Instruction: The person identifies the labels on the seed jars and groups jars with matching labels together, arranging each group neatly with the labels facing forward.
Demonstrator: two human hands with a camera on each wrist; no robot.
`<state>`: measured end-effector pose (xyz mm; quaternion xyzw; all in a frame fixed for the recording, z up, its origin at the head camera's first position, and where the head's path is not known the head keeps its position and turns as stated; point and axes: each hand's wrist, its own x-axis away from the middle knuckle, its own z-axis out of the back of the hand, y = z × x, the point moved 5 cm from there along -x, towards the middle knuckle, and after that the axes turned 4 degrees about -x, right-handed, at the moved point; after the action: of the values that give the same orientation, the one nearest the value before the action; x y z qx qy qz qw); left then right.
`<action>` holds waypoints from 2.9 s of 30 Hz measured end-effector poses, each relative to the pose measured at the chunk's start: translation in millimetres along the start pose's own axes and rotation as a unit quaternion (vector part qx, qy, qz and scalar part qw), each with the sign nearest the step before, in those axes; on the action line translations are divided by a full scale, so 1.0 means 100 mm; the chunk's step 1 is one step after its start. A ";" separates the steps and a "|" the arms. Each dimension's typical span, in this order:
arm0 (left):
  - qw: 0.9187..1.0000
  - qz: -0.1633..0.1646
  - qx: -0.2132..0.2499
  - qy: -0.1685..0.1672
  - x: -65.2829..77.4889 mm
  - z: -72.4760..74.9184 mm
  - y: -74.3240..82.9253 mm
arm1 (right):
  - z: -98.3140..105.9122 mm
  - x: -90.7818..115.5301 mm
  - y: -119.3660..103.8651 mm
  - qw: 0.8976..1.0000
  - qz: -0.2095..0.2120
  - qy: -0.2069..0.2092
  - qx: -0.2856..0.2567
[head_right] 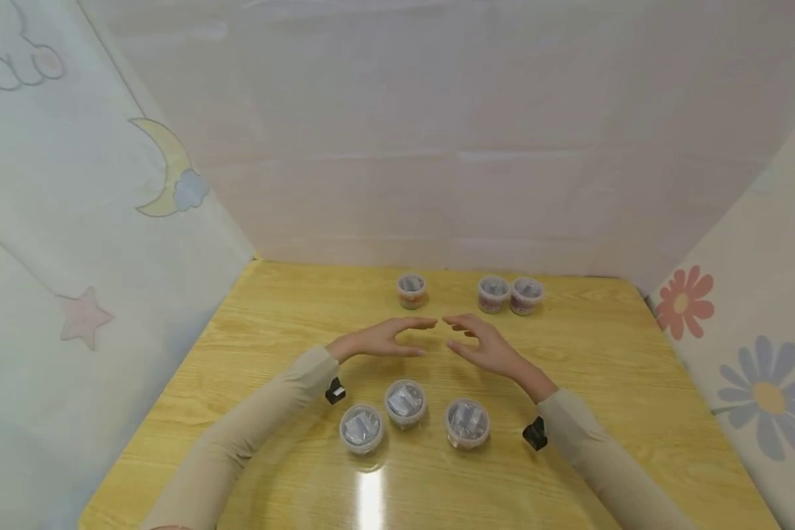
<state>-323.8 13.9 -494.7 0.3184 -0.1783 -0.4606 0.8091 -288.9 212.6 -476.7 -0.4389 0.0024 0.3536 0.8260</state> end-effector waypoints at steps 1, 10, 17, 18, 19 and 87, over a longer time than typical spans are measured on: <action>1.000 -0.001 -0.002 0.000 0.00 0.00 0.00 | 0.00 0.00 0.00 1.000 0.001 -0.001 0.001; 1.000 0.008 0.003 -0.002 0.08 -0.04 -0.05 | -0.05 0.01 -0.04 1.000 0.005 -0.023 -0.012; 1.000 0.010 0.006 -0.009 0.15 -0.08 -0.06 | -0.10 0.04 -0.09 0.999 0.009 -0.035 0.000; 1.000 0.010 0.003 -0.009 0.16 -0.09 -0.06 | -0.10 0.04 -0.10 0.999 0.010 -0.034 0.001; 1.000 0.011 0.002 -0.009 0.16 -0.09 -0.05 | -0.10 0.05 -0.11 0.999 0.010 -0.034 0.002; 0.999 0.031 0.005 -0.040 0.61 -0.21 0.17 | -0.43 0.17 -0.46 0.989 0.028 -0.144 -0.026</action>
<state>-269.7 -24.9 -499.2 0.2982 -0.2227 -0.4465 0.8137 -236.2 174.9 -475.1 -0.4049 -0.1133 0.4358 0.7958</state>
